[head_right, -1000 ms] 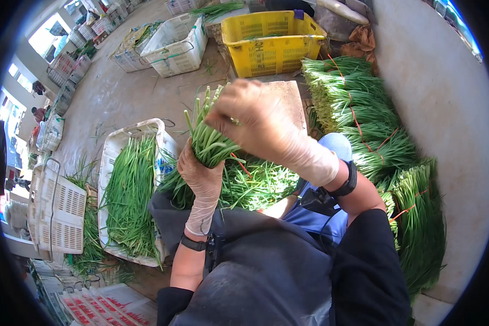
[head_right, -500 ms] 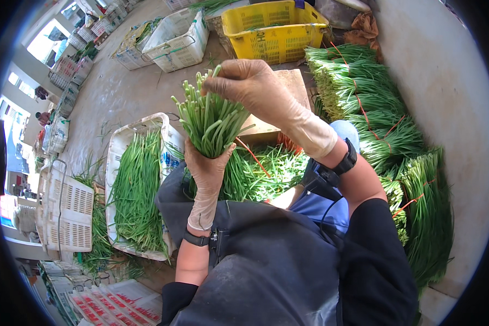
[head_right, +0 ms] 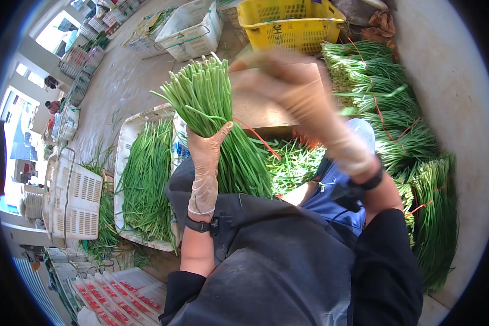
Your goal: The person bundles green onions by cleaning individual stalks, grouping them, and securing the bundles with red ties.
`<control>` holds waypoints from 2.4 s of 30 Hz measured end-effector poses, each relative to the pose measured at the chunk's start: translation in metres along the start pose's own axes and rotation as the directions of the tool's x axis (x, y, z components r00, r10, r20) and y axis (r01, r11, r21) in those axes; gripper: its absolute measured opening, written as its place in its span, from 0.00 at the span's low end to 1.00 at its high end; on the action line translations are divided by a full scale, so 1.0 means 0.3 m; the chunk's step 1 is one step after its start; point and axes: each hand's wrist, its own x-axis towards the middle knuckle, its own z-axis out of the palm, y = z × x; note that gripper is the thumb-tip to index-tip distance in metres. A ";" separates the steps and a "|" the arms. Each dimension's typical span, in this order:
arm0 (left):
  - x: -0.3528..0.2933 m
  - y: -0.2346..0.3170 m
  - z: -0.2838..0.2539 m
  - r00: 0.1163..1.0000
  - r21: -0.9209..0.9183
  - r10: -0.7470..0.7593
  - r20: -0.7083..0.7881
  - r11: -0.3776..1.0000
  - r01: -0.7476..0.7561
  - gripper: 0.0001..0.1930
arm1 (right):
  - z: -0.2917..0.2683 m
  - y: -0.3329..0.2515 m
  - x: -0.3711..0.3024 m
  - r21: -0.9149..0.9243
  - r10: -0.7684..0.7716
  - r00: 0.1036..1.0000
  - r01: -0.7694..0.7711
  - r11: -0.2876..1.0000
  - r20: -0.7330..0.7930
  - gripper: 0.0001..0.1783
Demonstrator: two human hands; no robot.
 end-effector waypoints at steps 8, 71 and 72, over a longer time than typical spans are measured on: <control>-0.045 0.096 0.007 0.997 -0.063 0.063 0.042 0.996 -0.060 0.39 | 0.322 0.071 -0.026 0.020 0.036 0.999 -0.036 0.999 -0.039 0.09; 0.153 0.401 -0.256 0.988 -0.323 0.113 -0.103 0.936 -0.141 0.36 | 0.044 0.658 -0.378 -0.572 0.441 0.482 0.162 0.804 0.757 0.11; 0.143 0.409 -0.303 0.984 -0.284 0.117 -0.135 0.947 -0.152 0.36 | 0.028 0.515 -0.242 -0.707 0.688 0.458 -0.164 0.688 0.563 0.10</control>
